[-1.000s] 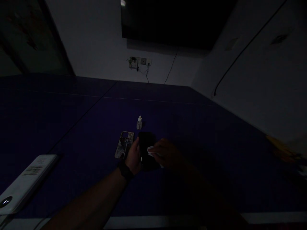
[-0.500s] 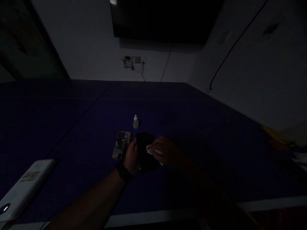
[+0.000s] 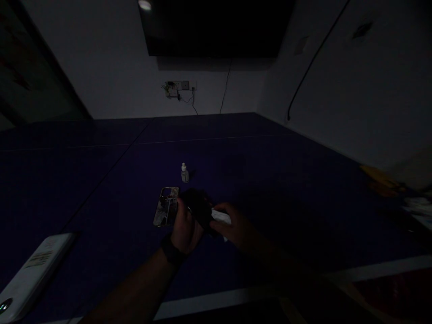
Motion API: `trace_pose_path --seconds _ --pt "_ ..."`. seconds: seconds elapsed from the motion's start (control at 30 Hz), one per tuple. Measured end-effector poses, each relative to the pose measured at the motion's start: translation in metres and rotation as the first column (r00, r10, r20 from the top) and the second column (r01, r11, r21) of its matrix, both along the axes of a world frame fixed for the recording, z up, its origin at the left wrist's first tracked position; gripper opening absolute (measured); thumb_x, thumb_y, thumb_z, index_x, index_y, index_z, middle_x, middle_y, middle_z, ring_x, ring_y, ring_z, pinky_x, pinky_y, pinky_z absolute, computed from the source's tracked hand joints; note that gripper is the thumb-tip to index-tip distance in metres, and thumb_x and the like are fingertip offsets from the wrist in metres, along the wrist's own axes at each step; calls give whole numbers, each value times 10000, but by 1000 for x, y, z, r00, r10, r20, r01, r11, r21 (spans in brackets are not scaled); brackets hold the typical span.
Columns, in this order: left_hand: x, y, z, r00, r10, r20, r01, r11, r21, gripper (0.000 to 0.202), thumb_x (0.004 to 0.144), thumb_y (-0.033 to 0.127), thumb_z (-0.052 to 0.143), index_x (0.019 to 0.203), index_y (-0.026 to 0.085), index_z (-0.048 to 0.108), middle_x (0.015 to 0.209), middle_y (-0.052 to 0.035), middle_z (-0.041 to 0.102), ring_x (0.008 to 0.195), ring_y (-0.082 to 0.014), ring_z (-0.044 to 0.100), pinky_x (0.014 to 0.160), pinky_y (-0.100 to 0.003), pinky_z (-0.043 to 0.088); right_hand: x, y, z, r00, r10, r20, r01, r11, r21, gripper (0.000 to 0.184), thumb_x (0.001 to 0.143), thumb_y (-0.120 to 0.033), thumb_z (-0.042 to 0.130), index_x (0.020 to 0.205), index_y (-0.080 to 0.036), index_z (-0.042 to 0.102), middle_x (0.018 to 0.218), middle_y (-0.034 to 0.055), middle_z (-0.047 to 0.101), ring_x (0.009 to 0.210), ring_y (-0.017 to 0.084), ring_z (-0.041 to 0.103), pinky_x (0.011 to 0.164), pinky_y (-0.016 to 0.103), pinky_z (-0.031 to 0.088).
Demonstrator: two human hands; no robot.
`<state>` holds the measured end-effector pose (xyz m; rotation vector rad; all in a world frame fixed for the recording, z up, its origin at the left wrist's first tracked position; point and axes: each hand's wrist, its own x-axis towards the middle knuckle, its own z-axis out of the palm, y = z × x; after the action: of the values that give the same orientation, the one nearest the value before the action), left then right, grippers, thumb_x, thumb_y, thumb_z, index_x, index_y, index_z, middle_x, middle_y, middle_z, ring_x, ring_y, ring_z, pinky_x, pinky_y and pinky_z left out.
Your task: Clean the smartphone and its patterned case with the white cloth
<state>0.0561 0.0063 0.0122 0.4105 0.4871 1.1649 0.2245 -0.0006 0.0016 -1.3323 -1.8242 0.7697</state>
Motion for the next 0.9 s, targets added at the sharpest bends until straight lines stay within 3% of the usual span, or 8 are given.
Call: trace_pose_path --seconds 0.07,0.13,0.27,0.4,0.5,0.6,0.73,0.9 --pt "3 -3 -1 1000 5 -16 -4 1000 9 669 785 773 572 1034 170 721 1088 -101 716 1182 -298 613 1047 -423 456 -3 -6 -3 1000 15 6 -15 1000 1 501 701 -309 827 1132 -216 589 1099 80 698 965 254 688 799 372 555" --pt "3 -4 -3 999 5 -53 -4 1000 27 637 745 739 656 1050 182 711 1119 -96 711 1214 -302 597 1074 -435 434 -4 -8 -5 1000 13 15 -13 999 36 590 612 -280 876 1125 -218 592 1106 85 695 987 264 679 831 390 545" --pt "-9 -4 -6 985 14 -171 -7 999 44 597 690 508 851 1182 235 653 1166 -67 698 1235 -274 594 1124 -435 376 2 -4 -6 998 24 64 -28 998 61 622 531 -202 883 1094 -216 620 1066 85 676 966 268 669 825 399 540" --pt "-26 0 -4 965 -42 -261 73 991 109 903 582 239 947 1365 343 510 1200 -38 682 1221 -263 601 1119 -462 357 16 6 -7 989 94 110 -104 990 94 667 509 -169 868 1128 -205 623 1068 89 646 973 271 653 846 410 533" --pt "-36 8 -1 893 -66 -445 167 968 190 810 552 105 926 1257 303 581 1235 -58 667 1163 -254 613 1071 -454 388 29 15 -10 973 179 144 -195 975 109 680 521 -162 856 1152 -216 609 1066 71 624 949 248 647 843 394 531" --pt "-43 17 0 762 -19 -647 258 926 276 657 546 129 923 1122 245 630 1204 -84 673 1102 -269 620 998 -448 429 39 24 -12 948 261 180 -281 955 97 678 535 -153 843 1163 -222 597 1075 62 612 963 242 639 854 386 526" --pt "-57 23 -1 546 51 -836 416 850 323 716 516 226 936 1151 236 606 1131 -86 674 1058 -289 622 928 -438 462 42 33 -10 912 345 223 -373 922 102 661 543 -145 834 1157 -206 597 1067 69 607 977 242 619 856 376 521" --pt "-72 20 -8 115 430 -896 540 730 419 722 502 315 916 1153 236 615 1192 -100 597 1131 -333 559 989 -500 437 35 41 0 842 440 311 -500 854 144 594 561 -162 828 1111 -180 605 1042 79 645 998 267 574 864 401 504"
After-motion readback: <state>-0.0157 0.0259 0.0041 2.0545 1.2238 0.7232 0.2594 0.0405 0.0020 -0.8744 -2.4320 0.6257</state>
